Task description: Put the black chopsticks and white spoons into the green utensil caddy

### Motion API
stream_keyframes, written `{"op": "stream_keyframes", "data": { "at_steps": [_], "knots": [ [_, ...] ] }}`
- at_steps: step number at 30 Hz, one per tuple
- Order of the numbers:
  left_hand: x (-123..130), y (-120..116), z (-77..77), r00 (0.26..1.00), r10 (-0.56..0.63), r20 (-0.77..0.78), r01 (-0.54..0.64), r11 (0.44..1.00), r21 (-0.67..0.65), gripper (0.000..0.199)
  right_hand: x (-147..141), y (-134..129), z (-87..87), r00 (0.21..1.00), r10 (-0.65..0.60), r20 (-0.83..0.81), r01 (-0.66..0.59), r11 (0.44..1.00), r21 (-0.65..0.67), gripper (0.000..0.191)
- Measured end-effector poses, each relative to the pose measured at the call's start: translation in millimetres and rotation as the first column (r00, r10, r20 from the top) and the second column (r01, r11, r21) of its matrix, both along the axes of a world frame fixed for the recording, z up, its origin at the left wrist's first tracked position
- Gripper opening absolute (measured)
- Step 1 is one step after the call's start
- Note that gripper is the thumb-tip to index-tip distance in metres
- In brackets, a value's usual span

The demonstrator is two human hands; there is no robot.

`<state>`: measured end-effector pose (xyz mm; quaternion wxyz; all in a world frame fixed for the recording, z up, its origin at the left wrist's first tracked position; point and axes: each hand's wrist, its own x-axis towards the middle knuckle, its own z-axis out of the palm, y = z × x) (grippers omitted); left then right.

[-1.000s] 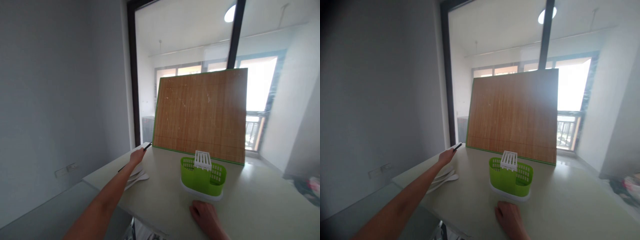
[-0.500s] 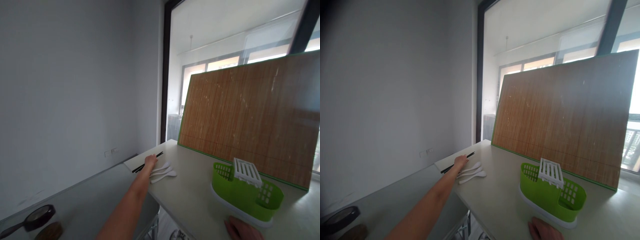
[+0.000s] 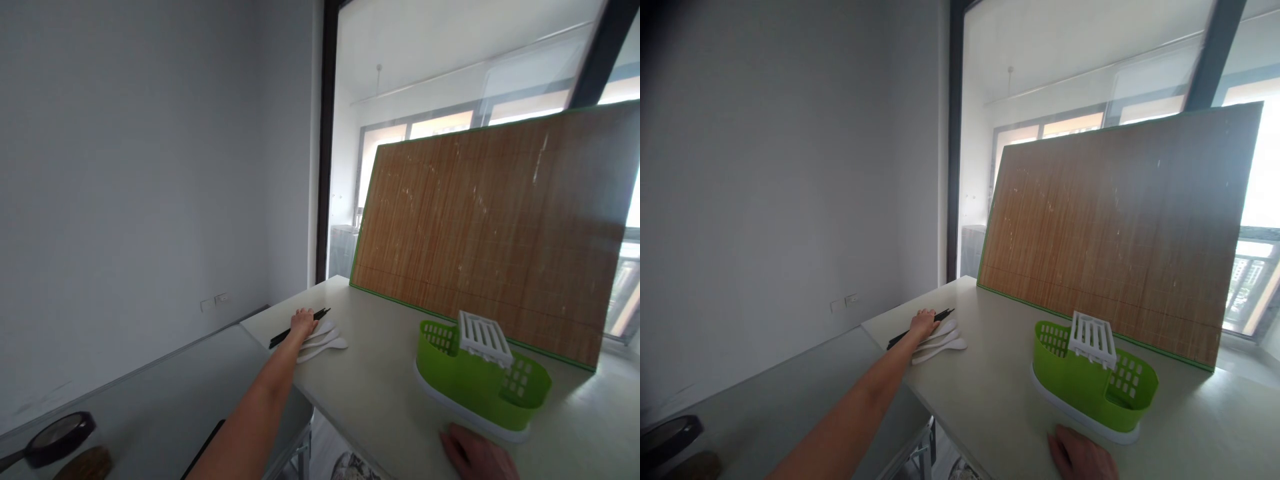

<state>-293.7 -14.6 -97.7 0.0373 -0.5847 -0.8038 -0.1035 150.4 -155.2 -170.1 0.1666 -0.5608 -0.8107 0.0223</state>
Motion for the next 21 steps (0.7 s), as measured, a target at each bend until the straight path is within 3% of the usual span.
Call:
{"op": "stream_keyframes", "data": {
  "at_steps": [5, 9, 12, 14, 15, 17, 18, 20, 21],
  "knots": [
    [5.9, -12.2, 2.6, 0.999, 0.029, -0.032, -0.029, 1.000, 0.005, 0.033, -1.5, -2.7, 2.9, 0.999, -0.003, 0.044, 0.003, 1.000, -0.003, 0.034],
    [23.0, -20.9, 17.4, 0.999, -0.013, -0.050, 0.017, 0.997, 0.081, 0.034, -6.9, -6.0, 8.4, 0.998, 0.011, 0.056, -0.014, 0.999, 0.052, 0.032],
    [61.0, -29.4, 36.3, 0.986, -0.144, -0.085, 0.158, 0.970, 0.185, 0.036, -10.9, -7.7, 13.0, 0.997, 0.001, 0.083, -0.009, 0.996, 0.092, 0.031],
    [103.2, -42.9, 47.7, 0.948, -0.296, -0.116, 0.316, 0.912, 0.260, 0.036, -13.0, -8.7, 16.0, 0.995, -0.009, 0.098, -0.002, 0.994, 0.109, 0.030],
    [128.6, -53.1, 51.8, 0.914, -0.383, -0.138, 0.407, 0.866, 0.291, 0.036, -13.8, -9.1, 17.1, 0.995, -0.012, 0.098, 0.000, 0.993, 0.118, 0.030],
    [184.1, -79.0, 55.7, 0.709, -0.670, -0.221, 0.688, 0.587, 0.427, 0.036, -15.4, -9.4, 18.2, 0.996, -0.014, 0.084, 0.003, 0.991, 0.132, 0.029],
    [212.2, -93.4, 55.4, 0.581, -0.763, -0.283, 0.789, 0.444, 0.424, 0.035, -16.0, -9.1, 17.6, 0.997, -0.018, 0.071, 0.008, 0.990, 0.139, 0.028],
    [264.7, -119.9, 51.2, 0.334, -0.841, -0.425, 0.923, 0.199, 0.330, 0.037, -16.7, -7.3, 13.9, 0.997, -0.051, 0.056, 0.042, 0.988, 0.149, 0.024],
    [287.9, -130.1, 47.8, 0.246, -0.851, -0.464, 0.953, 0.126, 0.274, 0.038, -16.5, -5.8, 10.8, 0.995, -0.081, 0.054, 0.072, 0.985, 0.157, 0.022]
  ]
}}
